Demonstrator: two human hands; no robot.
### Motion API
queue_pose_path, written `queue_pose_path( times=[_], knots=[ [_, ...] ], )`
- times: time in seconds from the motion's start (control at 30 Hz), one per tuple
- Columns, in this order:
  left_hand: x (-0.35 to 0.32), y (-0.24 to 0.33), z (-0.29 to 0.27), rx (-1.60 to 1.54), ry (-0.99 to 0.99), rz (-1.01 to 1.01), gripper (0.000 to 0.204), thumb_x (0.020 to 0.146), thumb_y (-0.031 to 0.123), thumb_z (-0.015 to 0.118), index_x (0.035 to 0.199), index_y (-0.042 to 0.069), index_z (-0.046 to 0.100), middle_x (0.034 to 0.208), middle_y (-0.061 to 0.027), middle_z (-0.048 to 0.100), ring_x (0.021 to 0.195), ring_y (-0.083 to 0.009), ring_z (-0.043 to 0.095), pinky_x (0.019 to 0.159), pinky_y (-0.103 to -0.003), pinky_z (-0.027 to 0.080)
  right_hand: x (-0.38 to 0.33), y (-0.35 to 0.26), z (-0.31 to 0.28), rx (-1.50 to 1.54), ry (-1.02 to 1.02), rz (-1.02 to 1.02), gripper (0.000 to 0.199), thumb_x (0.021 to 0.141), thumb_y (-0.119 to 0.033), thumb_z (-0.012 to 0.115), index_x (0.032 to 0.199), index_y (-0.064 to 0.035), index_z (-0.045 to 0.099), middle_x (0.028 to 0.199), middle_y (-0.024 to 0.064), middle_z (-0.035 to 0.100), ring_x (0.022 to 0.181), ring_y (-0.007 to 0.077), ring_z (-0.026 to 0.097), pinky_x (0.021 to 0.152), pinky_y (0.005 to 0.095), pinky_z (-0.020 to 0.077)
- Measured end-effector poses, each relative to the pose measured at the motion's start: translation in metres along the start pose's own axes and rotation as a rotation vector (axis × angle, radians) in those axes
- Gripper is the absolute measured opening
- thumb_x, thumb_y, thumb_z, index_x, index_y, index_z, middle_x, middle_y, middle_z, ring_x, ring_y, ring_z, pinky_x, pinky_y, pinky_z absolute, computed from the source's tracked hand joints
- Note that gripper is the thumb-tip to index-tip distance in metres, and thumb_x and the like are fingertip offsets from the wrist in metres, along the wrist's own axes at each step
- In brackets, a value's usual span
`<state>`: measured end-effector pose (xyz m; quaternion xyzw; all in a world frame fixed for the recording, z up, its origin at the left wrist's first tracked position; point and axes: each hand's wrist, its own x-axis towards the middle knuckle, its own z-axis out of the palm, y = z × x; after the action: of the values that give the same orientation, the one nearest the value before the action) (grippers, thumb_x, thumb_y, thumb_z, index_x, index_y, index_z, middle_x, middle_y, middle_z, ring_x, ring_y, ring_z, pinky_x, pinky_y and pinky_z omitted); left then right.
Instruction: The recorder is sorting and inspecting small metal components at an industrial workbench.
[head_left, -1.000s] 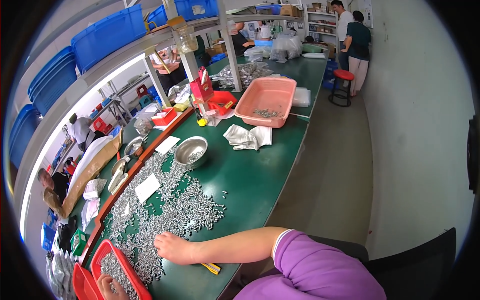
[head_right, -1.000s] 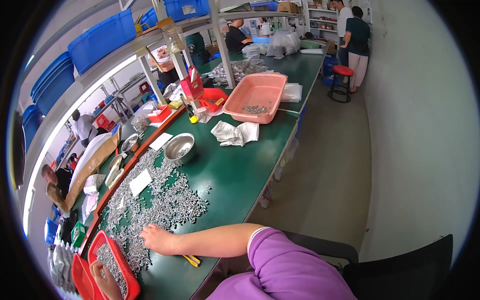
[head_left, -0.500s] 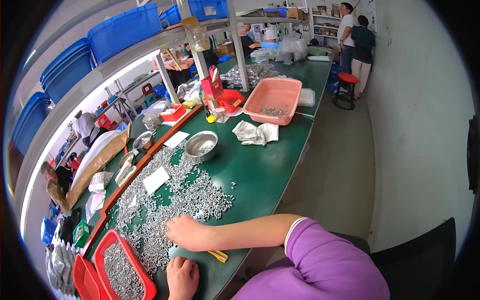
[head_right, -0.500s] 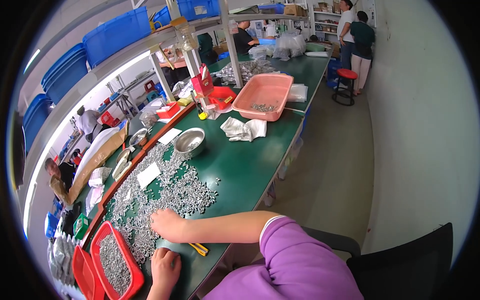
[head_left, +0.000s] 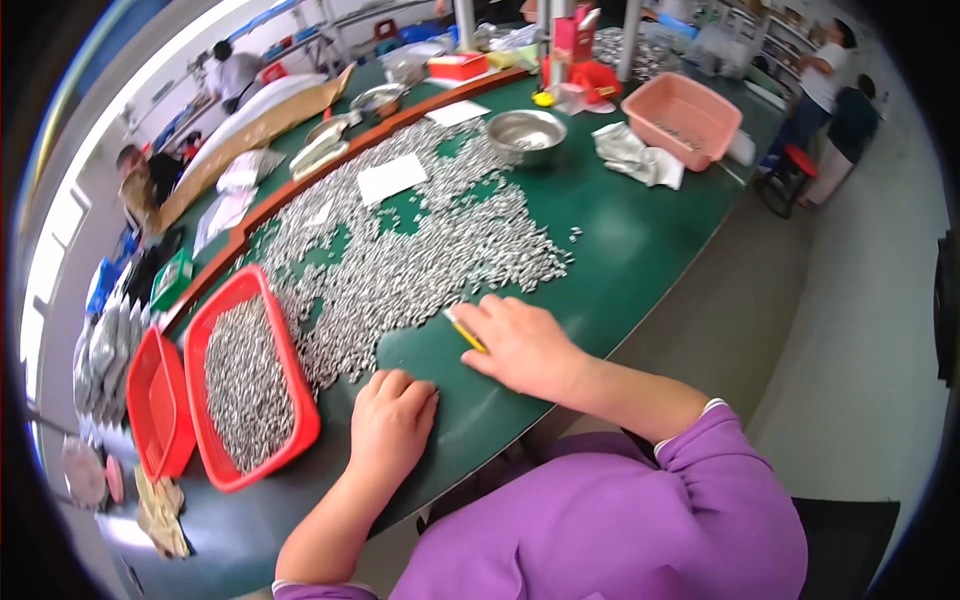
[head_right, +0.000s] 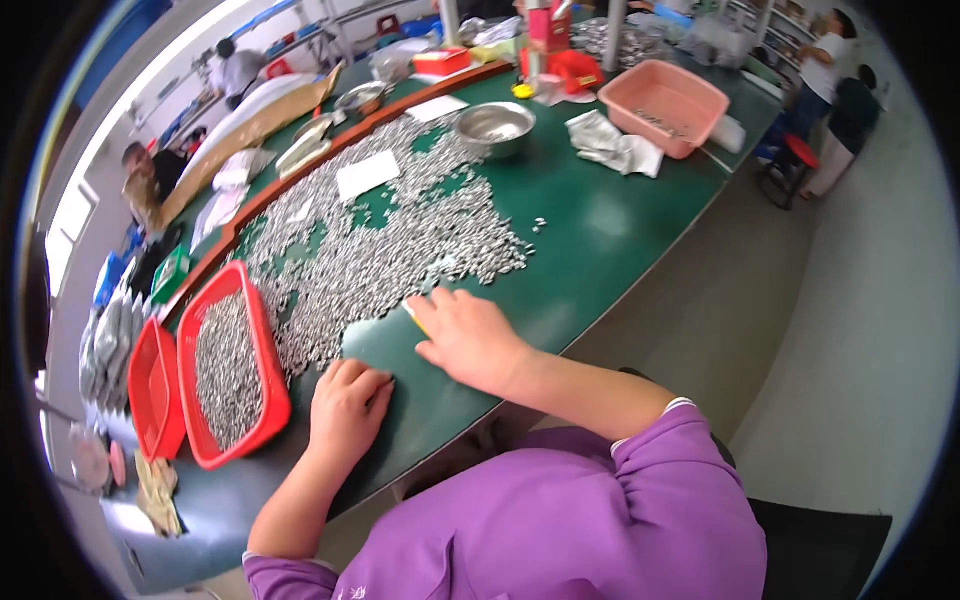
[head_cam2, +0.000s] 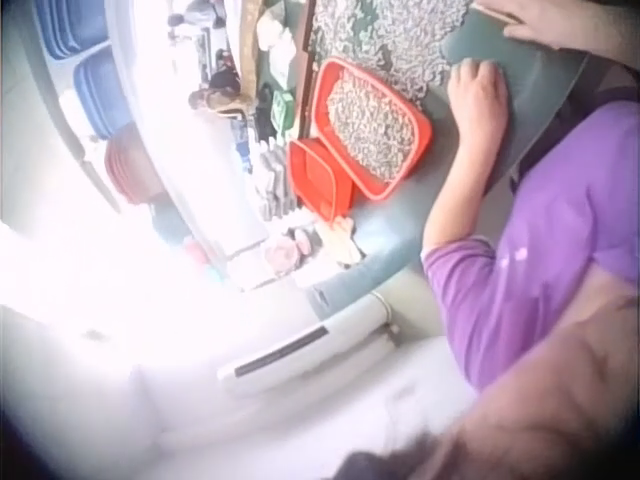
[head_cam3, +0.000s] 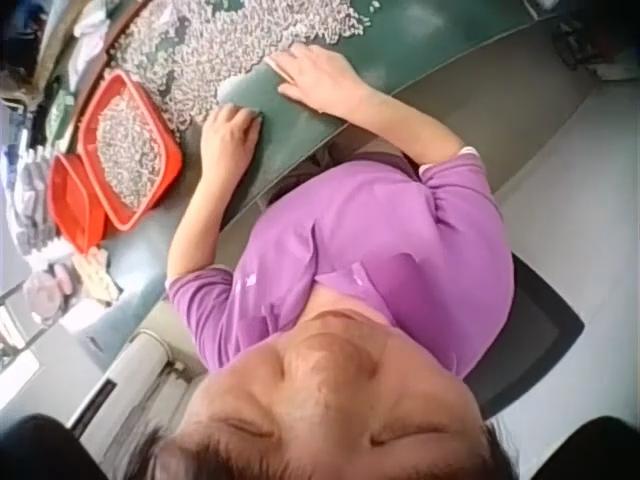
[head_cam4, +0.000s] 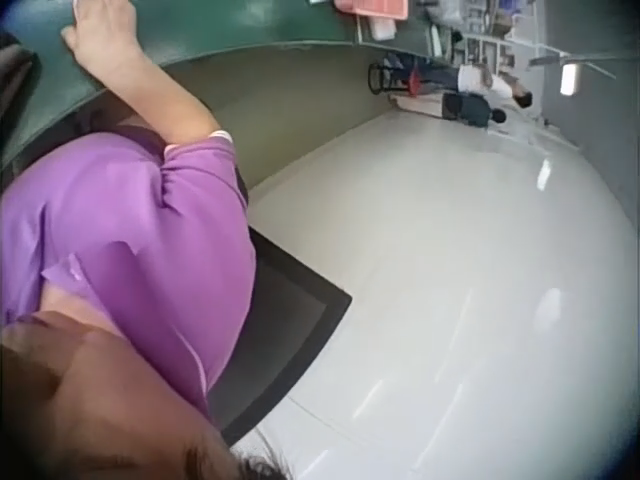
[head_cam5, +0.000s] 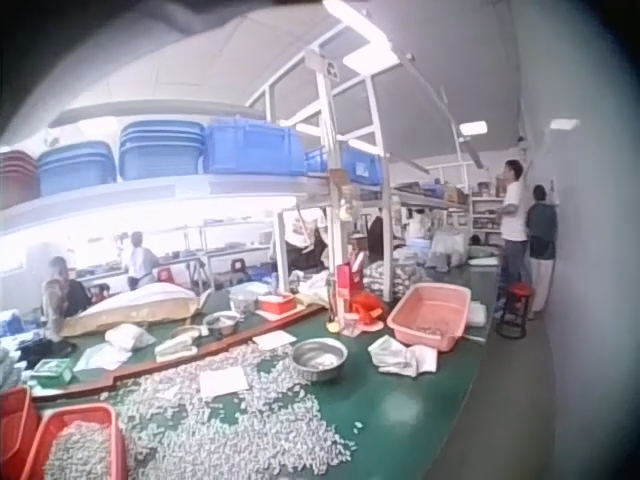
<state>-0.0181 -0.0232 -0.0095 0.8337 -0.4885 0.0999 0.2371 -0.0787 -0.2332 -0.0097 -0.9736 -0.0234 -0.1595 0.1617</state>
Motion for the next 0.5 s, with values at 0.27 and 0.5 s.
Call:
queue_pose_path(
  times=[0.27, 0.5],
  knots=[
    [-0.003, -0.006, 0.000, -0.047, -0.003, -0.045, 0.010, 0.077, 0.009, 0.071, 0.086, 0.005, 0.067, 0.083, -0.0081, 0.059, 0.083, -0.0283, 0.057, 0.074, -0.039, 0.048, 0.001, 0.002, 0.002, 0.136, 0.140, 0.017, 0.038, 0.081, -0.019, 0.067, 0.117, -0.0077, 0.058, 0.093, 0.0107, 0.059, 0.084, 0.0294, 0.062, 0.072, 0.0406, 0.0508],
    [0.000, -0.005, -0.003, -0.117, -0.031, -0.111, 0.011, 0.076, 0.007, 0.071, 0.087, 0.006, 0.066, 0.082, -0.0081, 0.057, 0.082, -0.0281, 0.056, 0.073, -0.039, 0.047, -0.029, 0.000, -0.017, 0.221, -0.039, -0.019, 0.019, 0.077, -0.012, 0.064, 0.095, -0.0052, 0.060, 0.088, 0.0104, 0.057, 0.081, 0.0288, 0.060, 0.071, 0.0404, 0.0501]
  ],
)
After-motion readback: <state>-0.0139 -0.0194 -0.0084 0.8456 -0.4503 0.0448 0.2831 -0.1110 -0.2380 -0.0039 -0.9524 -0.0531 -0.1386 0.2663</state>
